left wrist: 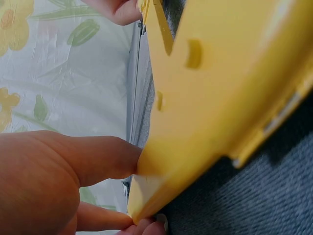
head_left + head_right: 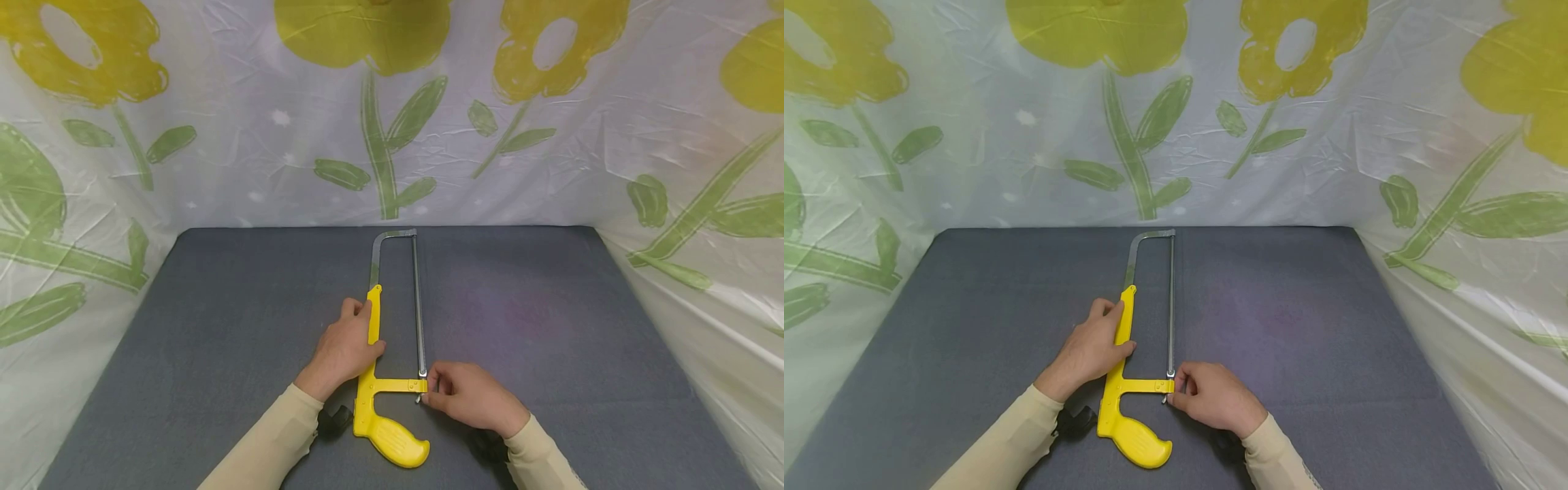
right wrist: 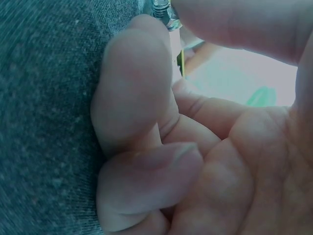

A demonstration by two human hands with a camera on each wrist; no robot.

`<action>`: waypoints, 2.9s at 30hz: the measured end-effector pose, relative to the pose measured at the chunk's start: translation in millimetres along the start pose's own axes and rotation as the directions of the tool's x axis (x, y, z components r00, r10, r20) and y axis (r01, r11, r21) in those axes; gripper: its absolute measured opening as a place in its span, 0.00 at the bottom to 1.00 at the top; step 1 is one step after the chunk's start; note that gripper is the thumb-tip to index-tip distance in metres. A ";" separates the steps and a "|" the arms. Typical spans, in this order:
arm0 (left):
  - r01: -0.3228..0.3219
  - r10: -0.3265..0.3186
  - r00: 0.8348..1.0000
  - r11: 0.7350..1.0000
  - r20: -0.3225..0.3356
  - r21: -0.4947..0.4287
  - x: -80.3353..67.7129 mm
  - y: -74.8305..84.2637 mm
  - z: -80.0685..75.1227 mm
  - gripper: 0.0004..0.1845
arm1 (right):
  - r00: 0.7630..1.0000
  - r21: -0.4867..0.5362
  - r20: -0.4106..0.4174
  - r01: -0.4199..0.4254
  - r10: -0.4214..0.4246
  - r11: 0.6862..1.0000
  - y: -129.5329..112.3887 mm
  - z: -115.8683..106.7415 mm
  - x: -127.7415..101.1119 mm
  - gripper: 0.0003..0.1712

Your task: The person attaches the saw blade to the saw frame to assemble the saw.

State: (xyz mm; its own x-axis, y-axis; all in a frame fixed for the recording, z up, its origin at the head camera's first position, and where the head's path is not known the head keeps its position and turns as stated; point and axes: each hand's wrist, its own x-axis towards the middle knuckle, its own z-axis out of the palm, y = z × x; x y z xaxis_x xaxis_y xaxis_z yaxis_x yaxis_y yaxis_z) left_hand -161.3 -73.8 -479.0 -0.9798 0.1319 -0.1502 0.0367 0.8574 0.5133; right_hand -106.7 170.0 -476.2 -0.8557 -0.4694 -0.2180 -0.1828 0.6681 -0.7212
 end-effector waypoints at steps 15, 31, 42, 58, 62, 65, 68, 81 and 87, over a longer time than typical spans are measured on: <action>0.005 -0.005 1.000 1.000 0.006 -0.007 0.3 0.4 -0.3 0.47 | 1.000 -0.016 -0.007 0.010 -0.010 1.000 -0.8 -0.6 1.2 0.04; 0.004 -0.004 1.000 1.000 0.006 -0.009 0.7 0.1 -0.5 0.47 | 1.000 -0.035 -0.020 0.018 -0.019 0.999 -1.0 0.5 1.3 0.05; 0.017 -0.017 1.000 1.000 0.005 -0.002 0.0 1.7 -0.3 0.47 | 1.000 -0.045 -0.024 0.004 -0.005 0.999 -2.3 0.8 0.4 0.06; 0.025 -0.025 1.000 1.000 0.001 -0.002 -0.5 3.0 -0.4 0.47 | 1.000 -0.055 -0.025 -0.010 0.008 0.998 -3.2 2.0 0.8 0.07; 0.026 -0.026 1.000 1.000 0.003 -0.006 -0.4 2.9 -0.4 0.47 | 1.000 -0.055 -0.025 -0.015 0.013 0.998 -4.2 1.8 0.5 0.07; 0.024 -0.024 1.000 1.000 0.005 -0.007 -0.4 2.7 -0.4 0.47 | 1.000 -0.059 -0.027 -0.014 0.012 0.998 -4.3 1.9 0.4 0.07; 0.021 -0.021 1.000 1.000 0.006 -0.004 -0.5 2.4 -0.4 0.47 | 1.000 -0.064 -0.030 -0.010 0.008 0.998 -4.2 2.1 0.3 0.08; 0.021 -0.021 1.000 1.000 0.005 0.004 0.1 1.7 0.4 0.47 | 0.999 -0.073 -0.045 0.001 -0.005 0.997 -4.9 2.4 -1.1 0.08; 0.017 -0.017 1.000 1.000 0.006 0.006 0.9 1.5 0.8 0.47 | 0.999 -0.076 -0.050 0.005 -0.009 0.997 -5.3 2.4 -1.1 0.09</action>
State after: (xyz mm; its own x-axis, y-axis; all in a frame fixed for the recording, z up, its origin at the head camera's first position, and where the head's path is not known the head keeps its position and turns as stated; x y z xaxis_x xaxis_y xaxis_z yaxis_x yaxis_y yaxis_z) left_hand -161.9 -72.1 -479.0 -0.9791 0.1204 -0.1640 0.0213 0.8624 0.5058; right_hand -103.6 165.6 -473.7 -0.8771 -0.4459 -0.1784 -0.2235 0.7078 -0.6702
